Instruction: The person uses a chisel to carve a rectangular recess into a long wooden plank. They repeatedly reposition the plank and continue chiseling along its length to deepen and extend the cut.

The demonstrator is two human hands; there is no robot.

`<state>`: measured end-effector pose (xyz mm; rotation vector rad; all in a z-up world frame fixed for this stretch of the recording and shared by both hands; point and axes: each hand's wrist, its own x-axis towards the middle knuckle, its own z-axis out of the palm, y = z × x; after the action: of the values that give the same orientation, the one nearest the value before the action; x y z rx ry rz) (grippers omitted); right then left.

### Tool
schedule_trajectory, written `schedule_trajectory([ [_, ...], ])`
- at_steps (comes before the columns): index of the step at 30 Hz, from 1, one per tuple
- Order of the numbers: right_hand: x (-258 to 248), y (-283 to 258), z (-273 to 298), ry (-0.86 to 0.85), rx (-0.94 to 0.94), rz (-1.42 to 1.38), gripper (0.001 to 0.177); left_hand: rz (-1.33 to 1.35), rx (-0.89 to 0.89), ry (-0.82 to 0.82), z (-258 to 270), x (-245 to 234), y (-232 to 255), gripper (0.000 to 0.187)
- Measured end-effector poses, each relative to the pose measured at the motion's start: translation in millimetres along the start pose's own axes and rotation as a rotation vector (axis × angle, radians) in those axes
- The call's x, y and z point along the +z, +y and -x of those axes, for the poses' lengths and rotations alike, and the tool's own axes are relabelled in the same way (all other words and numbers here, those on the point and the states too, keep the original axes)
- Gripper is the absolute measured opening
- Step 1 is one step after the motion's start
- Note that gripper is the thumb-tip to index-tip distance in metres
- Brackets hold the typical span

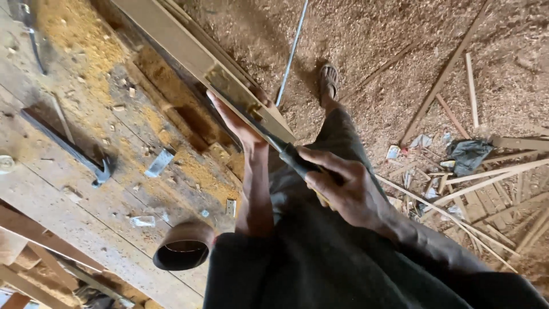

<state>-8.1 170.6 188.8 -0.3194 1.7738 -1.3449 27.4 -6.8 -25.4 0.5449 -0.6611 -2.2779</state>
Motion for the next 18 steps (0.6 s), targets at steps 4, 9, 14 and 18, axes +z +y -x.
schedule_trajectory([
  [4, -13.2, 7.9, 28.4, 0.011, 0.17, 0.057, 0.047, -0.872, 0.648, -0.046, -21.2, 15.4, 13.7, 0.057],
  [9, -3.0, -5.1, 4.7, 0.007, 0.144, -0.02, 0.042, -0.621, 0.457, -0.053, -12.1, 11.9, -0.4, 0.065],
  [14, -14.2, 2.7, 29.6, 0.067, 0.247, 0.223, 0.043, 0.025, 0.006, 0.165, -15.7, -4.9, -5.4, 0.013],
  [18, -8.9, 0.0, -0.3, 0.022, -0.034, 0.222, 0.042, -0.467, 0.286, 0.016, -12.0, 25.8, 6.0, 0.024],
])
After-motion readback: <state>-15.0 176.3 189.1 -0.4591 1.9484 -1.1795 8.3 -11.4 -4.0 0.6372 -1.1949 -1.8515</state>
